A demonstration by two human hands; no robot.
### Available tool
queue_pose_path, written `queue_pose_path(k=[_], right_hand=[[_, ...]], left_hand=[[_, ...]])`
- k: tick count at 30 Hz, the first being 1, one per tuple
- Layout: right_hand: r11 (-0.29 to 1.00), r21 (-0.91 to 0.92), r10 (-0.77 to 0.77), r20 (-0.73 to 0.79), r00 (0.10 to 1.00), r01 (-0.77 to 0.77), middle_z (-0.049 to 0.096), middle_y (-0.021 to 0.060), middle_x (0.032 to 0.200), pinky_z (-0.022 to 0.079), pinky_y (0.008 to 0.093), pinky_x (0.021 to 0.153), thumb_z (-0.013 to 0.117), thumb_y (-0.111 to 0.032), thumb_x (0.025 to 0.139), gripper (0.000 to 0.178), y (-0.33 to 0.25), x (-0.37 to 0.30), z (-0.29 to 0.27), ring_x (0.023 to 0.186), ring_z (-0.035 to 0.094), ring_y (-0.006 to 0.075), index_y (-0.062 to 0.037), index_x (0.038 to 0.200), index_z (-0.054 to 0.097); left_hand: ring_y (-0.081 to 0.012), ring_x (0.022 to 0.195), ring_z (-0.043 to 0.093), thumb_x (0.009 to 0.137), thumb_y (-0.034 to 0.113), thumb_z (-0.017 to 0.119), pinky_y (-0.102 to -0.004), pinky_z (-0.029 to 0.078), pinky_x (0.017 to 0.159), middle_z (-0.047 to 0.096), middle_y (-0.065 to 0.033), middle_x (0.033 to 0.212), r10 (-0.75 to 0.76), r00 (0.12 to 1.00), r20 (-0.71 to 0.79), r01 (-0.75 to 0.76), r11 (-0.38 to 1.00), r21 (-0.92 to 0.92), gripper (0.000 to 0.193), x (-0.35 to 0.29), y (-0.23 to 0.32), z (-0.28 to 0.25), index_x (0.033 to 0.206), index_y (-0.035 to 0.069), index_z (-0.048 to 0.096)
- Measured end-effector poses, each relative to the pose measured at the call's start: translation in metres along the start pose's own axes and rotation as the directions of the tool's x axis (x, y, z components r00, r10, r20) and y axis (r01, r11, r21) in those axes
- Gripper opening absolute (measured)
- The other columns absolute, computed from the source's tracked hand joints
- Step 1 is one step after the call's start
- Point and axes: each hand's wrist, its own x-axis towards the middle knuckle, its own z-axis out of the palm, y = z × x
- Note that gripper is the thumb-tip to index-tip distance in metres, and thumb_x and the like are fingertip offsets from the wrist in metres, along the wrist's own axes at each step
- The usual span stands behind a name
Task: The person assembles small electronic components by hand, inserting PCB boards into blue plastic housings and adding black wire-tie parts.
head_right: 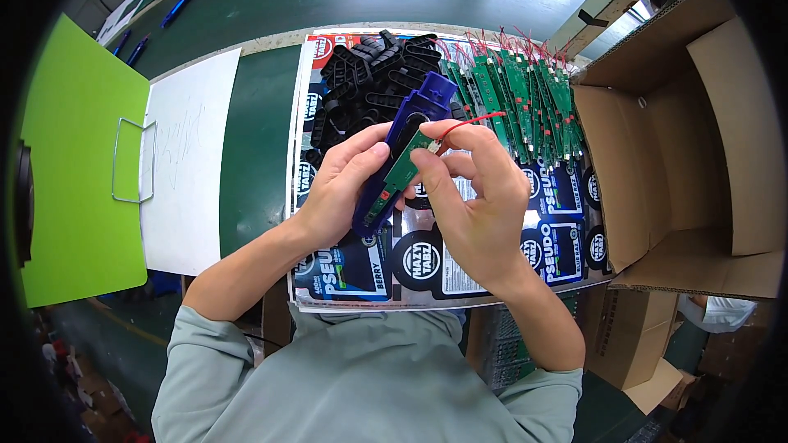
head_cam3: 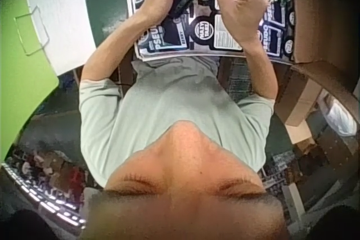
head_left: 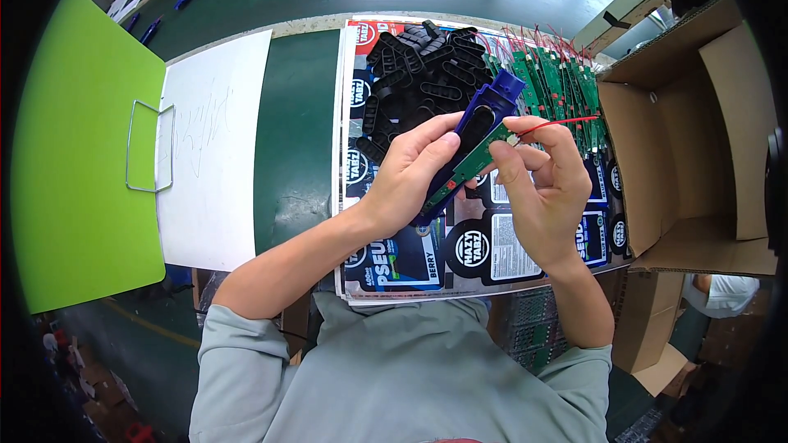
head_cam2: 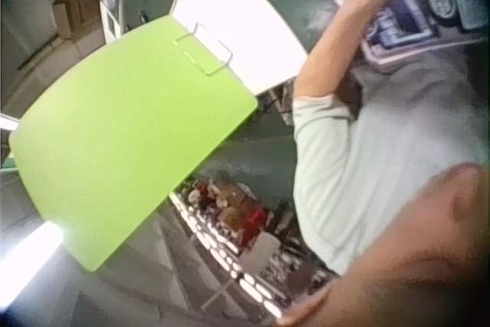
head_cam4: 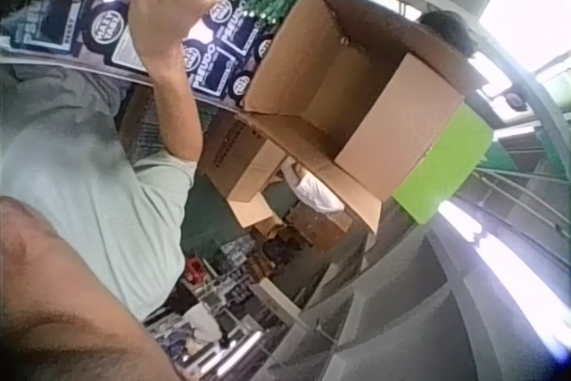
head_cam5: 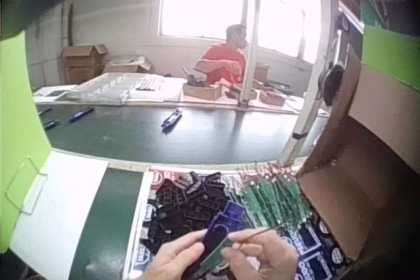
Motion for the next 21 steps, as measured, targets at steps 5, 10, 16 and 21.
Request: queue_pose_path(k=[5,10,16,21], right_hand=[[0.999,0.037,0.015,-0.01,1.0,-0.015,0.066,0.0101,0.105,0.055,0.0227,0.064,0.067,0.004,0.094,0.024,-0.0062,0.001,0.0034,0.079,0.073,0.0152,0.0055,0.117,0.059],[0.996,0.079,0.04,-0.033,0.999,-0.037,0.068,0.0108,0.104,0.057,0.0247,0.064,0.067,0.007,0.092,0.021,-0.0081,0.0018,0.0046,0.075,0.073,0.0147,0.0067,0.113,0.062],[0.993,0.116,-0.002,-0.032,0.999,0.005,0.068,0.0119,0.107,0.057,0.0254,0.064,0.067,0.007,0.092,0.021,-0.0041,0.0005,0.0048,0.076,0.074,0.0159,0.0069,0.113,0.062],[0.996,0.076,-0.041,-0.029,0.999,0.043,0.069,0.0114,0.103,0.057,0.0251,0.063,0.068,0.006,0.092,0.023,-0.0049,0.0015,0.0056,0.074,0.074,0.0162,0.0066,0.113,0.062]], left_hand=[[-0.0099,0.082,0.065,0.109,0.023,0.045,-0.0259,0.056,0.07,0.069,-0.0058,0.101,0.031,0.999,0.023,-0.031,1.0,-0.001,0.04,0.0002,-0.0047,-0.0028,0.142,0.002,0.051],[-0.0126,0.083,0.064,0.108,0.024,0.044,-0.0281,0.056,0.074,0.067,-0.0083,0.099,0.004,1.0,-0.001,-0.004,1.0,0.019,0.041,0.0001,-0.0011,-0.0009,0.142,0.002,0.051],[-0.0118,0.084,0.065,0.108,0.023,0.044,-0.0277,0.056,0.074,0.067,-0.0076,0.101,-0.009,1.0,0.005,0.009,1.0,0.018,0.04,0.0004,-0.0016,-0.0029,0.142,0.002,0.051],[-0.0119,0.085,0.065,0.108,0.023,0.044,-0.0279,0.056,0.075,0.067,-0.0077,0.1,-0.007,1.0,-0.006,0.008,1.0,0.022,0.041,0.0008,-0.0022,-0.0024,0.143,0.002,0.051]])
